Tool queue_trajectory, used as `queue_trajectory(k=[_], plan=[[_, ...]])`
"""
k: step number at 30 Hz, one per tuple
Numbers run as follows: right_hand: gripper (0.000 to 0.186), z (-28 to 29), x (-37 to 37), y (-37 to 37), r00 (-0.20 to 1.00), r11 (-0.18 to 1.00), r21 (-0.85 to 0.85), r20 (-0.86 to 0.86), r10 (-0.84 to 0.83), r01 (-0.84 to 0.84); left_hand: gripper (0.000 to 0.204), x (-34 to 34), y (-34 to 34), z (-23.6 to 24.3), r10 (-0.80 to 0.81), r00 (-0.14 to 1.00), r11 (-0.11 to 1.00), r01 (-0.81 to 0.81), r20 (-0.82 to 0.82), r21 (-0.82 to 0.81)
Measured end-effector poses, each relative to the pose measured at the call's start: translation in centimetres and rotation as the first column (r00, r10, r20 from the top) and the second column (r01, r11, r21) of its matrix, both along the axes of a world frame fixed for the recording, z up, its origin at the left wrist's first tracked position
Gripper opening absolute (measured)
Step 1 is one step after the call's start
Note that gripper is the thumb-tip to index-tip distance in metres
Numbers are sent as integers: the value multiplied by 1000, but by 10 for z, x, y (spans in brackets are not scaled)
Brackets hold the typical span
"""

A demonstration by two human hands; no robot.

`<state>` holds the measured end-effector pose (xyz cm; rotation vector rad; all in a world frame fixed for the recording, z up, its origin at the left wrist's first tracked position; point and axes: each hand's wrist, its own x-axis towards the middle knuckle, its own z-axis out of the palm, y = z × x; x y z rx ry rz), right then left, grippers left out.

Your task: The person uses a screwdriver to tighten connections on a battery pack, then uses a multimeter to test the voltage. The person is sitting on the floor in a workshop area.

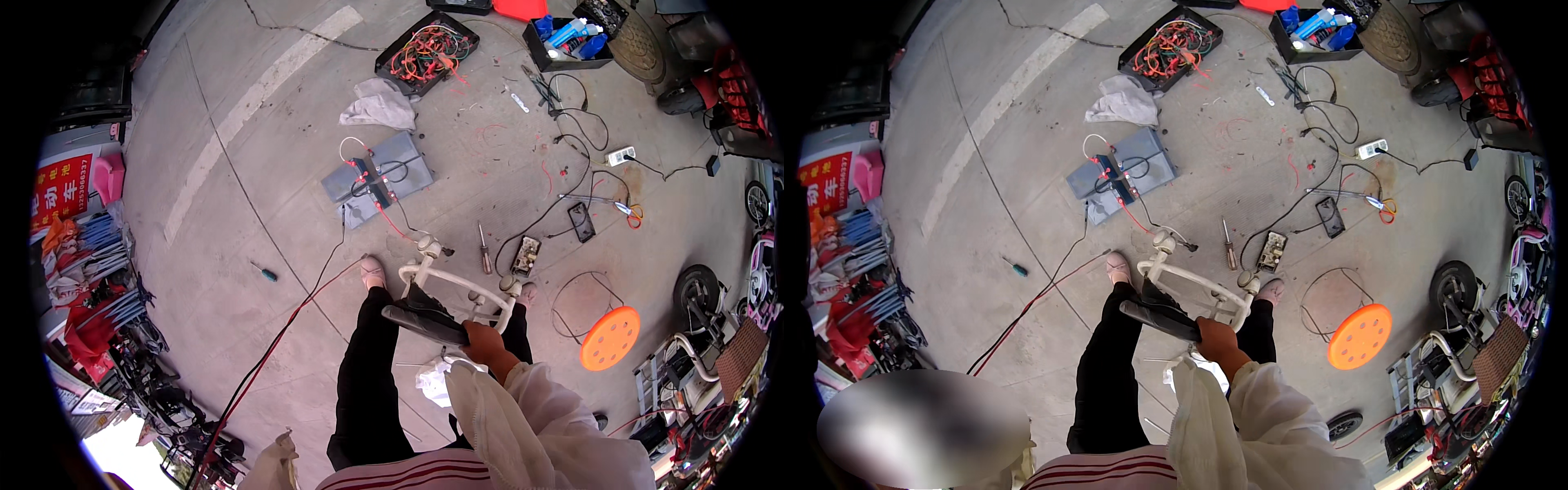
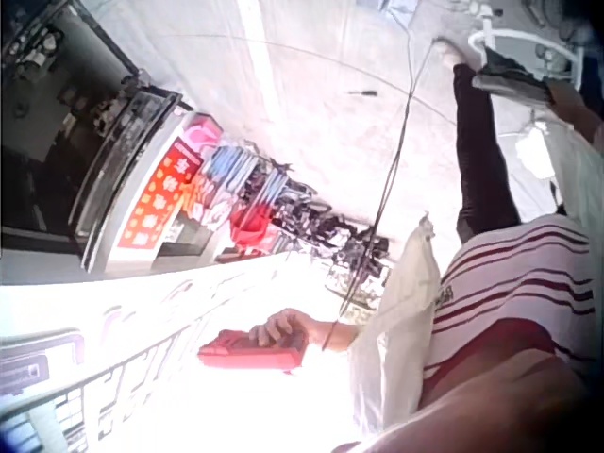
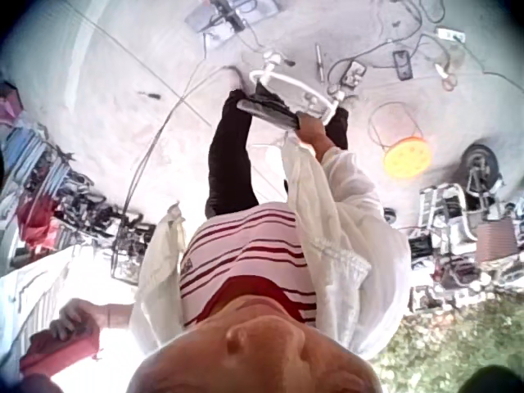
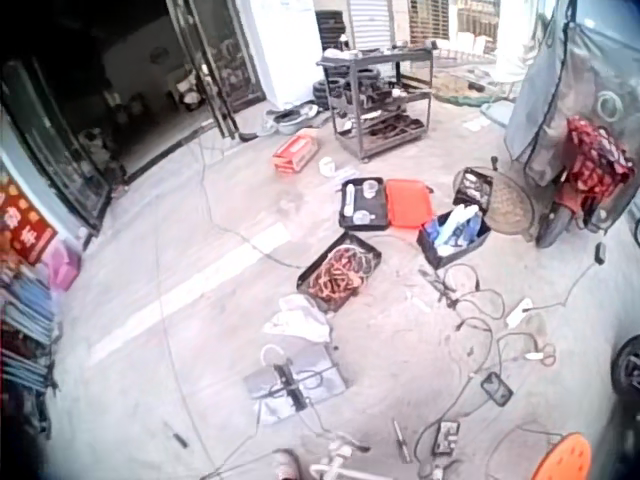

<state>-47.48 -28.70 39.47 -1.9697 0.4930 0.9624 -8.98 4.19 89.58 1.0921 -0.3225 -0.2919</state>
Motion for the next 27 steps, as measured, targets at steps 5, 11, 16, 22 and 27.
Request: queue_trajectory(k=[5, 11, 16, 22, 27], plan=[[51, -167, -70, 43, 988, 924, 364, -43, 145, -120, 24, -26, -21, -102, 28, 999, 997, -27, -19, 72], [61, -294, -100, 70, 910, 791, 611, -313, 271, -25, 14, -51, -35, -220, -4, 998, 994, 10, -55, 113], [71, -346, -163, 118, 929, 662, 719, -60, 365, -214, 9, -72, -13, -292, -4, 999, 994, 10, -52, 110], [70, -367, -25, 81, 797, 734, 359, 50, 601, -576, 42, -88, -11, -383, 132, 981, 990, -123, 141, -69], [110, -113, 158, 96, 521, 942, 260, 846, -116, -213, 47, -179, -19, -331, 553, 832, 827, -555, -47, -86]])
